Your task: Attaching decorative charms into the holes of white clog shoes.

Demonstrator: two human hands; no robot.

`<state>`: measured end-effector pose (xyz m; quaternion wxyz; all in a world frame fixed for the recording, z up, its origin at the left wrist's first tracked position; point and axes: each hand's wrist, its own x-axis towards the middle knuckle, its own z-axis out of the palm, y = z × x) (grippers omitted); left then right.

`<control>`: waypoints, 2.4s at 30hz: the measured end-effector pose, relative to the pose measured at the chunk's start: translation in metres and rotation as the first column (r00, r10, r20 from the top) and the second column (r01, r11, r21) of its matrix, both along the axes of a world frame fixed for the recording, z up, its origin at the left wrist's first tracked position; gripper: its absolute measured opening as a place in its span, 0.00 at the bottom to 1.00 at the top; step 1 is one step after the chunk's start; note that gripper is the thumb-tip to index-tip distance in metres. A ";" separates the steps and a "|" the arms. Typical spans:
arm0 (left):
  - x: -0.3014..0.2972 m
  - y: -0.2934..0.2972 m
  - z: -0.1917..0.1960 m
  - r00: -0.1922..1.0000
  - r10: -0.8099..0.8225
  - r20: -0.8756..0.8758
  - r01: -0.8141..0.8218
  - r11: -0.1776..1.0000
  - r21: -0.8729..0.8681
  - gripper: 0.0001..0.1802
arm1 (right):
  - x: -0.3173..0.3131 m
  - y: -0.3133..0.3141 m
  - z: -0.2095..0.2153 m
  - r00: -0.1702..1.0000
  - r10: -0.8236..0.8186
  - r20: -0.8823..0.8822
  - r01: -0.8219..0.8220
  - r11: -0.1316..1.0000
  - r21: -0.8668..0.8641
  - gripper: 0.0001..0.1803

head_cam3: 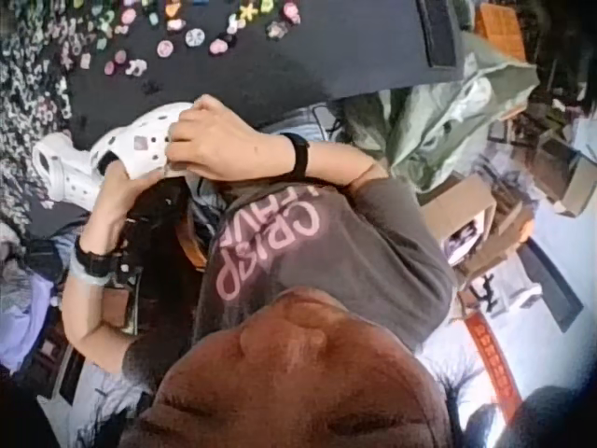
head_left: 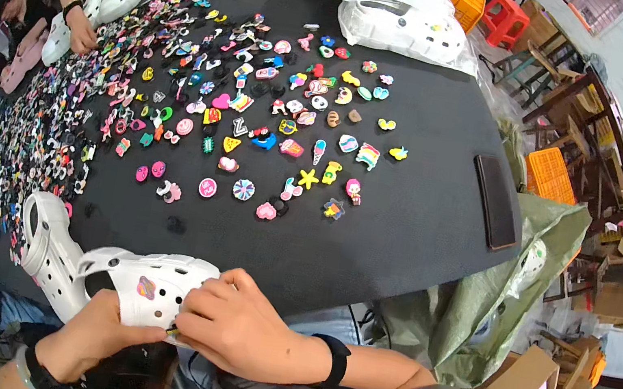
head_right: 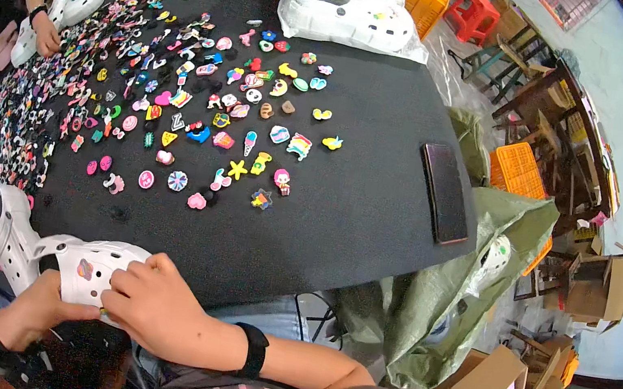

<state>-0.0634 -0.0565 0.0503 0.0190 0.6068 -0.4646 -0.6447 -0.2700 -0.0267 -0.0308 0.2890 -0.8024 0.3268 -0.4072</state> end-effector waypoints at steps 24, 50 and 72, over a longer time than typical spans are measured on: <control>-0.002 0.010 -0.022 0.804 0.351 -0.479 -0.143 0.897 0.418 0.37 | -0.040 -0.009 -0.011 0.945 0.005 0.327 -0.069 0.980 0.185 0.11; 0.004 0.003 -0.032 0.910 0.333 -0.247 -0.168 0.840 0.516 0.31 | -0.058 -0.008 -0.001 0.998 -0.004 0.055 0.001 0.998 0.057 0.13; 0.006 0.004 -0.057 0.780 0.266 -0.566 0.000 0.905 0.426 0.26 | -0.046 -0.018 0.028 0.980 -0.093 -0.175 0.116 0.985 0.129 0.13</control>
